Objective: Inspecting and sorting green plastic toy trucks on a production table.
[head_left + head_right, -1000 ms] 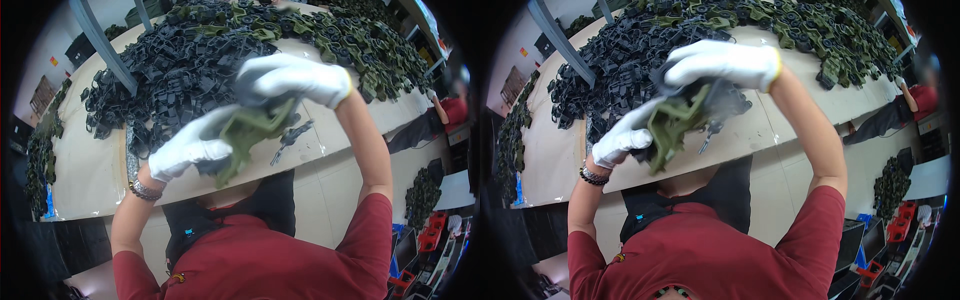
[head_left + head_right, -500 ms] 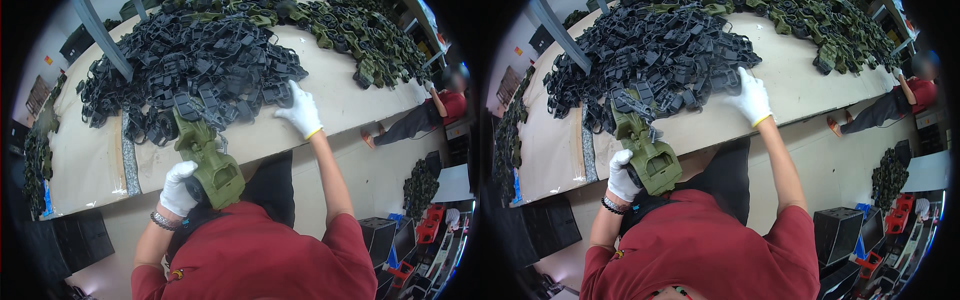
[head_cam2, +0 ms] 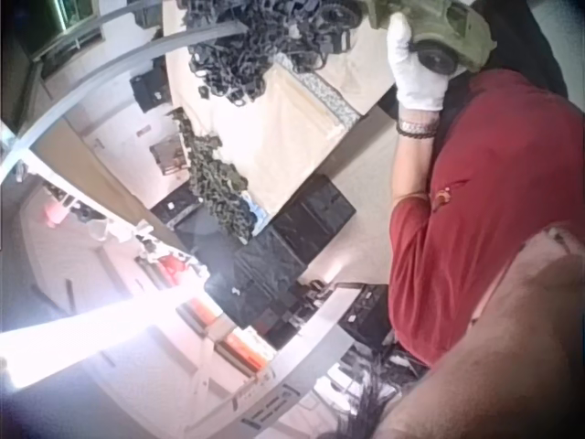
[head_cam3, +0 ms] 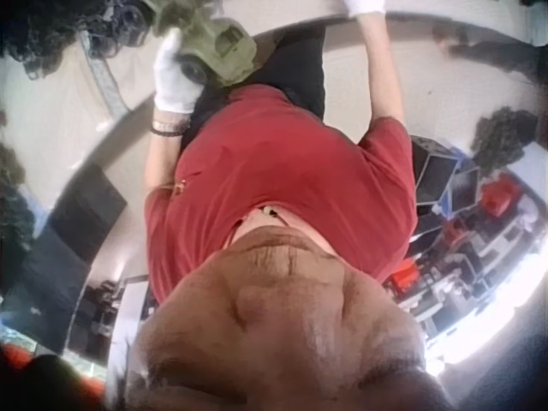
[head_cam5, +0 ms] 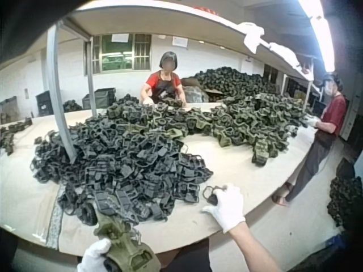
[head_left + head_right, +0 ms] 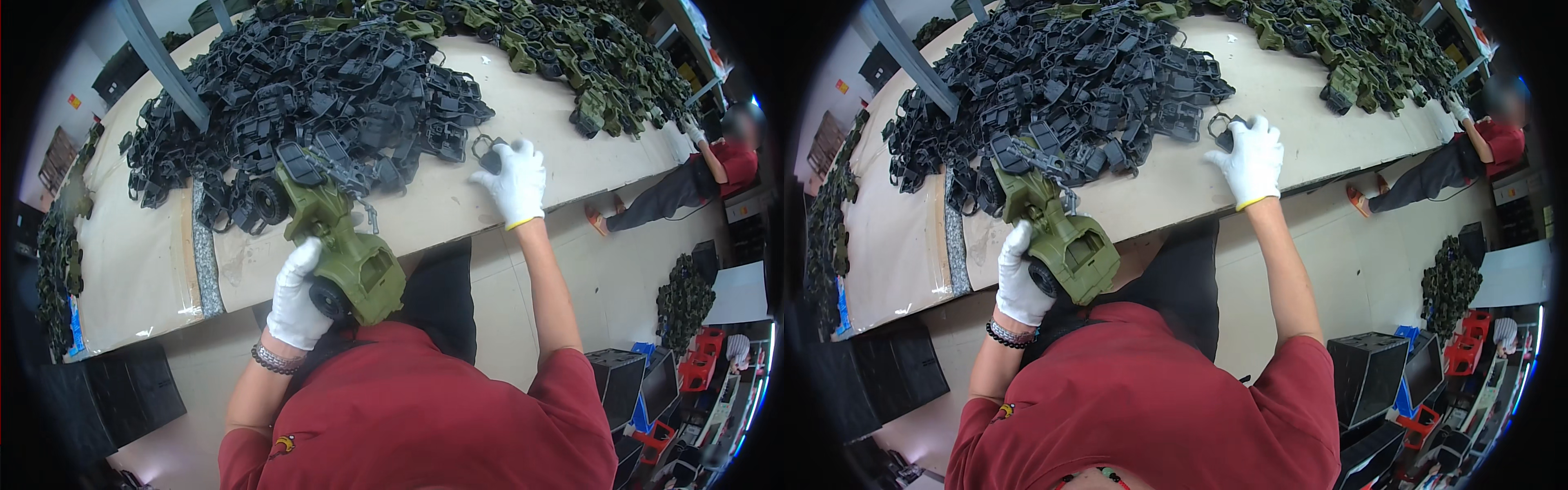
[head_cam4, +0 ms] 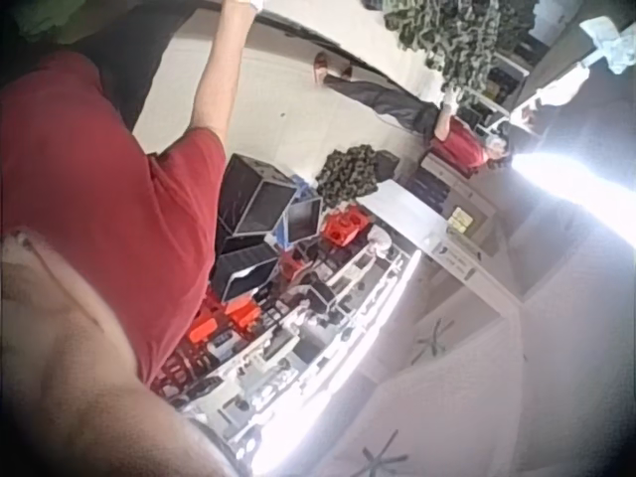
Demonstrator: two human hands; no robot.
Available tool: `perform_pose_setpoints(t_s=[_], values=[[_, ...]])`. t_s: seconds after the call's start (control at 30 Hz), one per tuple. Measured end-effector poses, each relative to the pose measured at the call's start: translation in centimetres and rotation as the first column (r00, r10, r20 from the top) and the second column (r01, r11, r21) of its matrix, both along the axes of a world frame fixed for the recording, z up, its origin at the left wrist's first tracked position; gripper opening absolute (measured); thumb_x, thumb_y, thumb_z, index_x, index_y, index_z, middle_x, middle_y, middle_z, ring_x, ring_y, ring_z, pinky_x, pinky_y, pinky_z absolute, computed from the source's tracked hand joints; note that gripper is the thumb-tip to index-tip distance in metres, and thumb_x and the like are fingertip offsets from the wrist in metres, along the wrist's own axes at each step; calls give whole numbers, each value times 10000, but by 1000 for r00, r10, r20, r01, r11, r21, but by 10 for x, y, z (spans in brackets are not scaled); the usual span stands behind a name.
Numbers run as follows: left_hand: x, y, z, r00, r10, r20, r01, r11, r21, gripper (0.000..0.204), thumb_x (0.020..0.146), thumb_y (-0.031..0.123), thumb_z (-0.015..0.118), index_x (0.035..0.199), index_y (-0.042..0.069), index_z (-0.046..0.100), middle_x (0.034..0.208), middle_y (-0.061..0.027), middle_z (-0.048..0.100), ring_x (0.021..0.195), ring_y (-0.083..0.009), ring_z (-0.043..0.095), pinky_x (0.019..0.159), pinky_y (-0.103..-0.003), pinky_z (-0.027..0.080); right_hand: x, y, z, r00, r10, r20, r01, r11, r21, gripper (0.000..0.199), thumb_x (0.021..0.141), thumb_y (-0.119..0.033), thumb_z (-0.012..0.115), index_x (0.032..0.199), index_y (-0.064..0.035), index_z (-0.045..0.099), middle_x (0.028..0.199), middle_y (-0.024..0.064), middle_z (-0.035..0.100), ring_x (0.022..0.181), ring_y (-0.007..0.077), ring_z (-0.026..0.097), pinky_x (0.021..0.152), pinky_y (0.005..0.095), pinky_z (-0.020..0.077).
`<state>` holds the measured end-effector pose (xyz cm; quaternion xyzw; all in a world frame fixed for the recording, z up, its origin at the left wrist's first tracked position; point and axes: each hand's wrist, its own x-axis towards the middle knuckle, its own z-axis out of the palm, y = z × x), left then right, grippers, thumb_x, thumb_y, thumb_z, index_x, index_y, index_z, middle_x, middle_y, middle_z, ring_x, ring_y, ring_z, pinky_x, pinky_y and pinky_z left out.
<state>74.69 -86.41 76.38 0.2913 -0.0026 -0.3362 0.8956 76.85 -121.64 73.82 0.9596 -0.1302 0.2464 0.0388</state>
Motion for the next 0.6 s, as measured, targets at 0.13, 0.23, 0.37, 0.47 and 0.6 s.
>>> perform_pose_setpoints(t_s=[0.13, 0.23, 0.37, 0.47, 0.6], values=[[9, -6, 5, 999, 11, -32, -13, 998, -60, 548, 1004, 374, 588, 1436, 65, 456, 1369, -121, 567, 1246, -280, 571, 1094, -460, 449, 24, -33, -24, 928, 270, 258, -269, 962, -42, 481, 660, -322, 899, 973, -52, 654, 1086, 157, 634, 916, 364, 626, 781, 470, 532], [17, -15, 12, 991, 120, 51, -121, 993, 13, 399, 1004, 248, 605, 1346, 56, 533, 1238, -113, 643, 1166, -243, 623, 1039, -416, 490, 29, -32, -21, 989, 145, 30, -145, 908, 394, 452, 675, -204, 886, 995, -21, 624, 937, 161, 685, 931, 351, 660, 841, 447, 536], [26, -18, 5, 941, 270, 204, -310, 929, 202, 326, 972, 164, 630, 1269, 35, 597, 1166, -52, 659, 1054, -158, 639, 944, -314, 499, -6, 54, 28, 872, 315, 376, -490, 598, 635, 544, 712, -140, 819, 1219, -52, 641, 1188, 164, 646, 1059, 325, 636, 946, 419, 514], [22, -25, 11, 860, 329, 391, -438, 868, 233, 315, 1012, 204, 591, 1272, 26, 608, 1166, -92, 678, 1035, -187, 685, 907, -363, 566, -36, 119, 49, 690, 584, 426, -709, 429, 560, 585, 713, -211, 798, 1253, -51, 639, 1260, 149, 629, 1107, 337, 596, 987, 420, 483], [16, -23, 8, 869, 294, 399, -421, 863, 280, 344, 1013, 200, 585, 1304, 17, 591, 1190, -88, 669, 1057, -179, 674, 904, -340, 559, -38, 144, 32, 668, 595, 447, -711, 333, 619, 643, 748, -336, 783, 1287, -23, 624, 1296, 168, 606, 1122, 352, 583, 962, 424, 478]])
